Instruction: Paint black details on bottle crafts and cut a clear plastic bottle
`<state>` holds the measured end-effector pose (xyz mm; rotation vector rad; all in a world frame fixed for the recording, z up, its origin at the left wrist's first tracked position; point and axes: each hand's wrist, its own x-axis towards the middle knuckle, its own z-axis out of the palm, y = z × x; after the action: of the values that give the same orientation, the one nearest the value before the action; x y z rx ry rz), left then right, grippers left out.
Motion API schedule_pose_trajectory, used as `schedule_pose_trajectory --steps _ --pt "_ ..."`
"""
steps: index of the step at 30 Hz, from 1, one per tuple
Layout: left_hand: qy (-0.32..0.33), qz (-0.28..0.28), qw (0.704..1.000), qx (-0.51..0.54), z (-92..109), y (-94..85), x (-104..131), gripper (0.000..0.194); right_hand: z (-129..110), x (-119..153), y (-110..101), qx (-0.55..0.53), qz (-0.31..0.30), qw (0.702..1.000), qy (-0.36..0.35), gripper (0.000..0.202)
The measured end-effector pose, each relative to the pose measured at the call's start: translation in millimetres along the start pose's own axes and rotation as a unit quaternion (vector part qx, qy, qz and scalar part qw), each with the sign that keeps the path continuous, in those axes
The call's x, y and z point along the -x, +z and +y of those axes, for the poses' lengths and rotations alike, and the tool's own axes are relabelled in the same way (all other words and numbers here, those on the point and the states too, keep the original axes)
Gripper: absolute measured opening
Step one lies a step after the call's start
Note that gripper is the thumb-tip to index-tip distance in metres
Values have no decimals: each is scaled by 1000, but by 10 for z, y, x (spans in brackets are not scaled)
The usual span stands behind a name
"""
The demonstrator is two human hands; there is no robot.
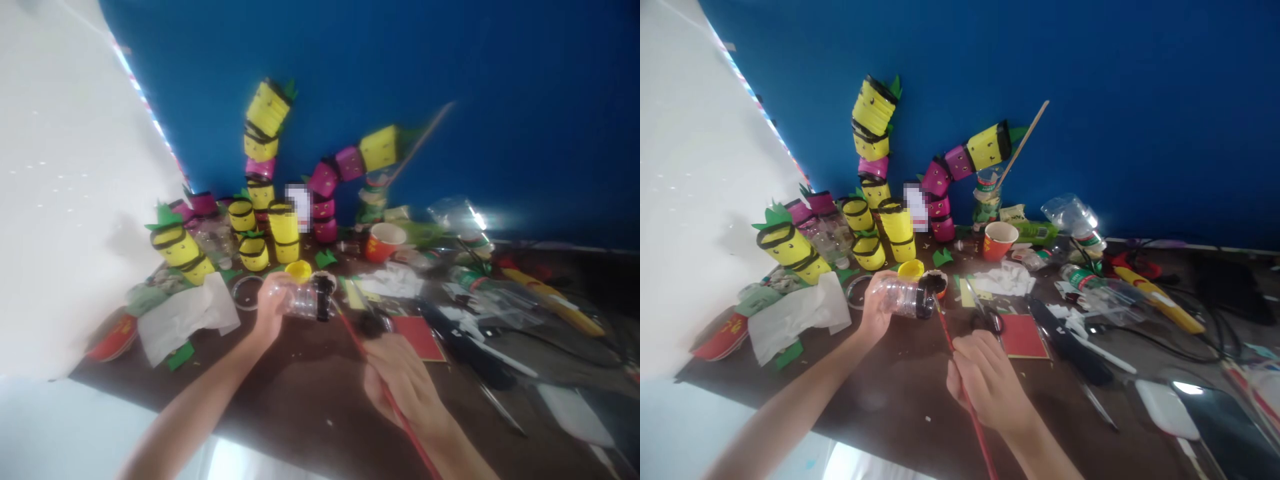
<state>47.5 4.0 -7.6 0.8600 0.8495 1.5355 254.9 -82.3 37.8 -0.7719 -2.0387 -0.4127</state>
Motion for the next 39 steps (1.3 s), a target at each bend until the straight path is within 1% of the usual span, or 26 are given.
schedule_pose_trajectory --steps 2,6,9,12,16,18,21,24,27,30,31,36,39 --pt "-2 -1 1000 -2 -5 -14 0 40 0 -1 -3 6 -3 1000 4 17" --pt "3 -17 1000 -5 -8 -25 1 38 7 -5 -10 -9 23 1000 -17 17" --pt "16 -8 1000 -2 -4 -12 1 39 11 -13 -3 3 8 1000 -16 14" --pt "16 -1 1000 -9 8 4 2 38 7 -9 0 1 -5 1000 -10 16" --pt "14 -1 1000 -6 24 16 -3 38 9 6 -11 -21 26 999 -21 17" --pt "15 7 1000 -1 27 21 -8 39 18 -1 -6 -28 28 999 -24 14" --pt "6 13 1000 4 33 29 -12 40 29 -30 14 -28 1 1000 -15 13" --pt "-6 19 1000 13 46 38 -9 41 21 -48 22 -33 -13 999 5 16" --pt "-11 23 1000 19 69 49 -2 40 1 -43 6 -39 -1 999 21 20" --pt "-16 20 1000 18 90 56 5 38 -7 -48 -14 -43 20 999 22 21" --pt "-17 18 1000 19 94 56 6 37 -5 -55 -15 -44 19 999 21 20" --pt "-10 11 1000 26 86 46 1 36 10 -67 13 -49 -24 998 43 18" --pt "-9 10 1000 27 82 44 1 34 10 -26 20 -44 -12 998 40 19"
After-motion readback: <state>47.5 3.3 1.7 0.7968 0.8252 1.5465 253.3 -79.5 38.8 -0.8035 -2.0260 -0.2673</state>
